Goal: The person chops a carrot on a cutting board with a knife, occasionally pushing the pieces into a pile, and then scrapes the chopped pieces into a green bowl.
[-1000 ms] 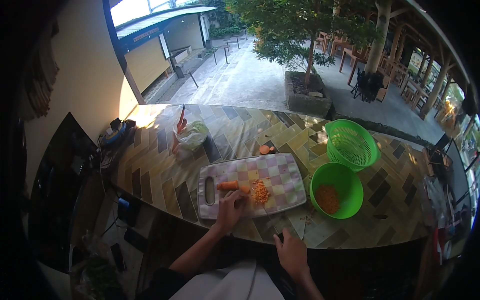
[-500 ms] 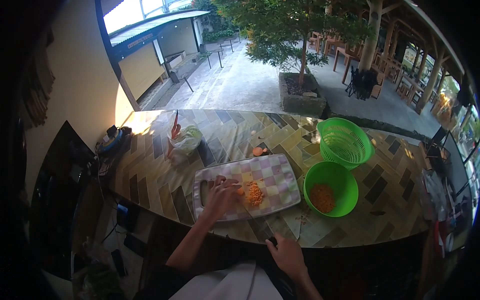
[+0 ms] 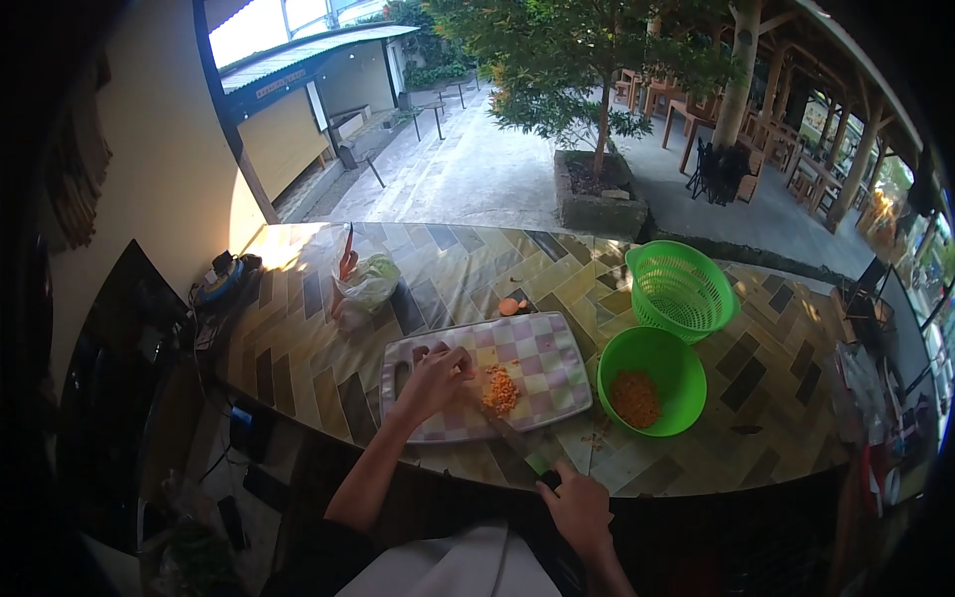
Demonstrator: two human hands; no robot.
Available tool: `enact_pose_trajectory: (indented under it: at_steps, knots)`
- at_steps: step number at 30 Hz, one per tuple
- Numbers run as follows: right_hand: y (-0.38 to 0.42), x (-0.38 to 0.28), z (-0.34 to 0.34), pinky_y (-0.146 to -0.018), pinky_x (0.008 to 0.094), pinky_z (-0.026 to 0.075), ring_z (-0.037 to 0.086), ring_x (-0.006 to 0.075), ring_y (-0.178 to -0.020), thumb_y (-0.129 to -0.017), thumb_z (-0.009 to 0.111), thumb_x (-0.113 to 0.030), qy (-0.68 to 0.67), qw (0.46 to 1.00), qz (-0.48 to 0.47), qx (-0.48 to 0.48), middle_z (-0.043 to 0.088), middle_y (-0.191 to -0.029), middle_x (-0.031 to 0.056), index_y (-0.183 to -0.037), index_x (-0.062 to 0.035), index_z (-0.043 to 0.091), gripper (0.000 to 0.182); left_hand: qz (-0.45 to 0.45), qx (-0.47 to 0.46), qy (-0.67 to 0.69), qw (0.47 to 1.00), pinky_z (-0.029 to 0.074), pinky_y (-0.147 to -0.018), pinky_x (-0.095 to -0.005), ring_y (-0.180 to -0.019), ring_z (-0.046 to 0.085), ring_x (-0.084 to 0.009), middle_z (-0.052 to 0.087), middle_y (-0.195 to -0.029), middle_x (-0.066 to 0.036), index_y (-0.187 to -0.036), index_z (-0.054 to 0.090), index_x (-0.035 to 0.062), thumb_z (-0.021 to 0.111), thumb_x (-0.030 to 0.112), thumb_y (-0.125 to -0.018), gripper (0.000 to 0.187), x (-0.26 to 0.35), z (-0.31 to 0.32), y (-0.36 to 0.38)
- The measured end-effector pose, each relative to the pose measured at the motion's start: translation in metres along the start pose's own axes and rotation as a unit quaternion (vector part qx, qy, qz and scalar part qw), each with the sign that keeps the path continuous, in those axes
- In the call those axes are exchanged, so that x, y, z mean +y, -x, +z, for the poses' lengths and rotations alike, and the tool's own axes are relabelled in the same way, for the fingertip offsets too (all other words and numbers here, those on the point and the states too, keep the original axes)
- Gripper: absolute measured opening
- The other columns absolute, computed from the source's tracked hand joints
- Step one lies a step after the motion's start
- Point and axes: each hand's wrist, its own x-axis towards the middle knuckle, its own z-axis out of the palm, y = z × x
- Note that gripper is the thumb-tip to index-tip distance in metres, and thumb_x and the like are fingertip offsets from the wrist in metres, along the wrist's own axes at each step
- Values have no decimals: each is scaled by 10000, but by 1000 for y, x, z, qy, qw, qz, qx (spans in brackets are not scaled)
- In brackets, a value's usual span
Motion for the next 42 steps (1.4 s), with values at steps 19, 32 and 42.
enact_pose_trajectory:
  at_steps: [19,32,42]
  knots:
    - [4,3,-18,-706,464,501,668,392,-821,-832,746,-298,-13,999,-30,19,684,-821,192,-985,-44,640,315,38,-33,115,992,434,-870,-452,-1027,570,-392,612,-1085,-201,-1177,441,16,540,140,-992,243,26,30,35]
    - [-4,23,-14,-604,412,458,619,328,-618,-946,632,-281,-148,987,-39,-52,617,-647,180,-948,30,609,311,-143,250,180,941,513,-665,-286,-699,666,-185,687,-783,-100,-966,683,-31,709,130,-896,177,35,25,66]
    - [-20,-7,15,-666,525,445,615,480,-772,-985,552,-309,-59,996,-57,-29,618,-714,272,-924,43,587,359,-239,151,12,959,533,-770,-398,-842,667,-290,714,-810,-146,-927,743,8,724,127,-838,150,25,19,86]
